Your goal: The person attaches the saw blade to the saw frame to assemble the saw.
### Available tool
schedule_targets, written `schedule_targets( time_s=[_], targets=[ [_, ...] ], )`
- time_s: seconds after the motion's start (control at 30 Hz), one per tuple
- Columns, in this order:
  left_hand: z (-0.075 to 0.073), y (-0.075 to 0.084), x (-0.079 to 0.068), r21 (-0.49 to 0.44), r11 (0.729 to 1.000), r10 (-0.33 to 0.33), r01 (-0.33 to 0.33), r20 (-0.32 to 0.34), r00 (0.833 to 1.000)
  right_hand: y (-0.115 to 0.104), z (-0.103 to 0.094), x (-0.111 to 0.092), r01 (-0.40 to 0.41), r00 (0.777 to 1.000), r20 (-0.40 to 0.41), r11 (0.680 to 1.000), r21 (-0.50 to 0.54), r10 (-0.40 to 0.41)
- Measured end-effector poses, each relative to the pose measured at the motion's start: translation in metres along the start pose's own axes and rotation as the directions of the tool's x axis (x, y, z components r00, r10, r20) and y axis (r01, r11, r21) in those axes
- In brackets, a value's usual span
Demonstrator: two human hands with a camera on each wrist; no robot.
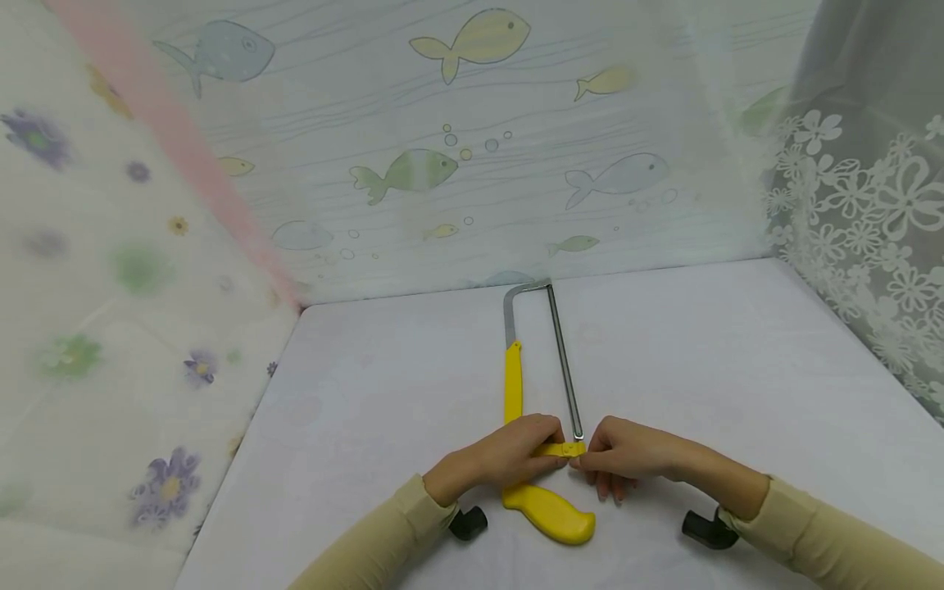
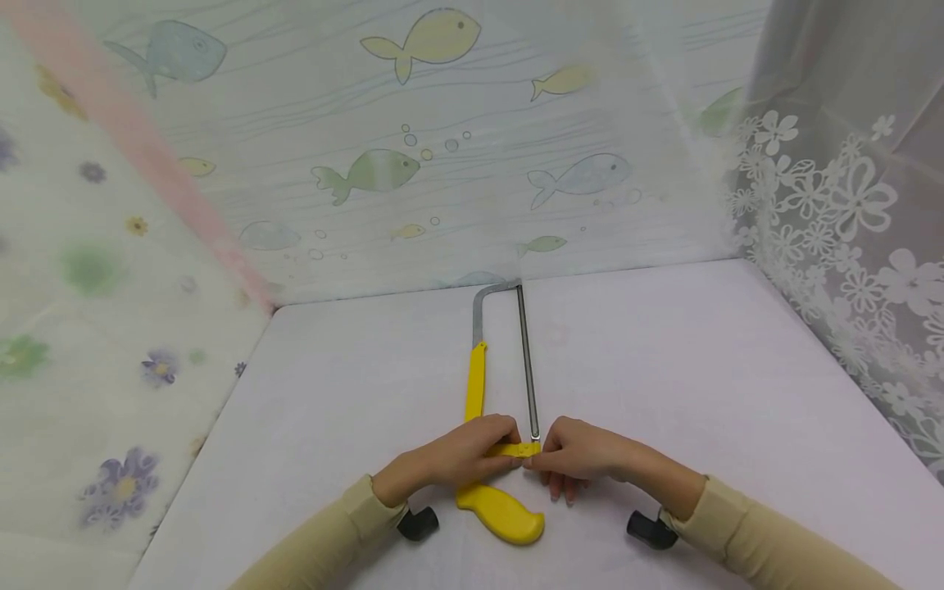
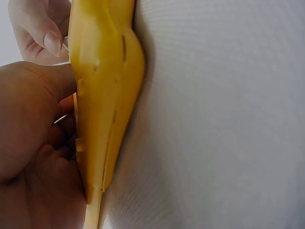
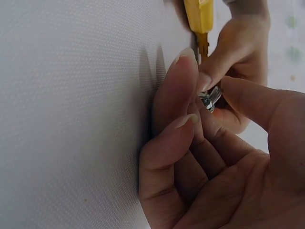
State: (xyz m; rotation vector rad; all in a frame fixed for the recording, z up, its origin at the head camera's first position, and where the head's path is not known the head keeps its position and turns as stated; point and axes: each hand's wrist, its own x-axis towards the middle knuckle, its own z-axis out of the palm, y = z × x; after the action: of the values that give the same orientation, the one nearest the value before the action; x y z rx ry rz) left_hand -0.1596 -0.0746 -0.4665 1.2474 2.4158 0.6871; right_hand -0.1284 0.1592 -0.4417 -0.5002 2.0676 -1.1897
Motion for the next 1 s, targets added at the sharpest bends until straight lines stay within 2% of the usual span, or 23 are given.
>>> schedule_targets(
  time_s=[0.47,1.0],
  targets=[
    [-0.0001,-0.0002,0.0006,0.001,1.000,0.007,-0.007,0.003,1.000,-0.0006,-0.0028,-0.0035,-0.005,1.000,-0.008,1.000,-0.017,0.004],
    [0.0003,0.0005,0.0012,0.004,1.000,-0.001,0.001,0.002,1.000,0.0037,-0.0085,-0.0085,0.072,0.997,-0.016,0.996,-0.048,-0.072]
  ],
)
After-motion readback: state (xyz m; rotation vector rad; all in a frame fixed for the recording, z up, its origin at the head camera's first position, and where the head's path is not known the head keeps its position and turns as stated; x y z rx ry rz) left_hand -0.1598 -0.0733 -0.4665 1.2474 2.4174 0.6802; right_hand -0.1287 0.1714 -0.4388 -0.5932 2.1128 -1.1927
